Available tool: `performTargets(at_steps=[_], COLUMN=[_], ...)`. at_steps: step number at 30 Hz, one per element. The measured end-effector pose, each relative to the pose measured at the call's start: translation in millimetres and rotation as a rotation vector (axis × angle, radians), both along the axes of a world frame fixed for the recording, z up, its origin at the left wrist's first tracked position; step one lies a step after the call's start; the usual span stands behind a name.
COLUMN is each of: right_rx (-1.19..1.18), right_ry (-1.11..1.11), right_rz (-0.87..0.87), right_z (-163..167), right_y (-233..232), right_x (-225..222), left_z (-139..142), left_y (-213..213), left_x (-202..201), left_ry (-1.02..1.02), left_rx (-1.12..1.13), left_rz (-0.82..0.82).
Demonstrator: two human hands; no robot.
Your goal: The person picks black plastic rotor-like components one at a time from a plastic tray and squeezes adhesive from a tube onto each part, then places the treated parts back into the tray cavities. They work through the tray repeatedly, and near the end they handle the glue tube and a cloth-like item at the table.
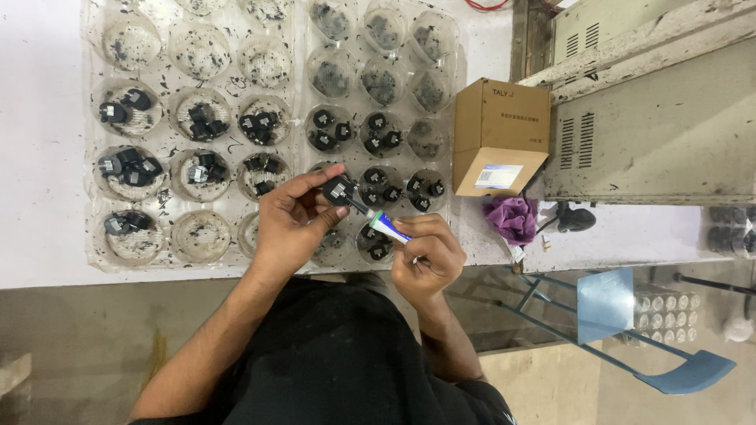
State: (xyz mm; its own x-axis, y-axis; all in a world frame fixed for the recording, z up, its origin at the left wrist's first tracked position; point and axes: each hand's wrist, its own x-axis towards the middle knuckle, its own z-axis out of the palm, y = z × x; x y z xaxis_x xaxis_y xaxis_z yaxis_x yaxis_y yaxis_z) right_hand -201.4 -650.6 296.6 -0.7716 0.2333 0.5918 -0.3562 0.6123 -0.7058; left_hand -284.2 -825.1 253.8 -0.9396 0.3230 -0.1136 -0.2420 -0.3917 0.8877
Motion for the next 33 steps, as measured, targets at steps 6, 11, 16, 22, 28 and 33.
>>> performTargets(at_steps=[6,11,16,22,28,33], right_rx=[0.012,-0.032,-0.102,-0.025,-0.016,-0.017], right_ry=[-0.002,-0.026,0.001,0.107,0.085,0.056], right_rz=[-0.006,-0.019,-0.039,0.026,0.022,0.005], right_z=[-3,-8,-7,-1,1,0], right_y=[1,-2,-2,2,5,8], right_x=[-1,-2,-1,-2,-3,0], left_z=[-9,-23,-27,-22,-21,-26], left_y=[4,12,11,7,7,10], left_x=[4,8,17,21,26,26], left_ry=[-0.069,-0.287,-0.215,-0.214,-0.134,-0.179], left_rx=[0.037,0.241,0.342,0.383,0.288,0.355], left_rz=[0.015,-0.002,-0.059,-0.149,-0.195,-0.177])
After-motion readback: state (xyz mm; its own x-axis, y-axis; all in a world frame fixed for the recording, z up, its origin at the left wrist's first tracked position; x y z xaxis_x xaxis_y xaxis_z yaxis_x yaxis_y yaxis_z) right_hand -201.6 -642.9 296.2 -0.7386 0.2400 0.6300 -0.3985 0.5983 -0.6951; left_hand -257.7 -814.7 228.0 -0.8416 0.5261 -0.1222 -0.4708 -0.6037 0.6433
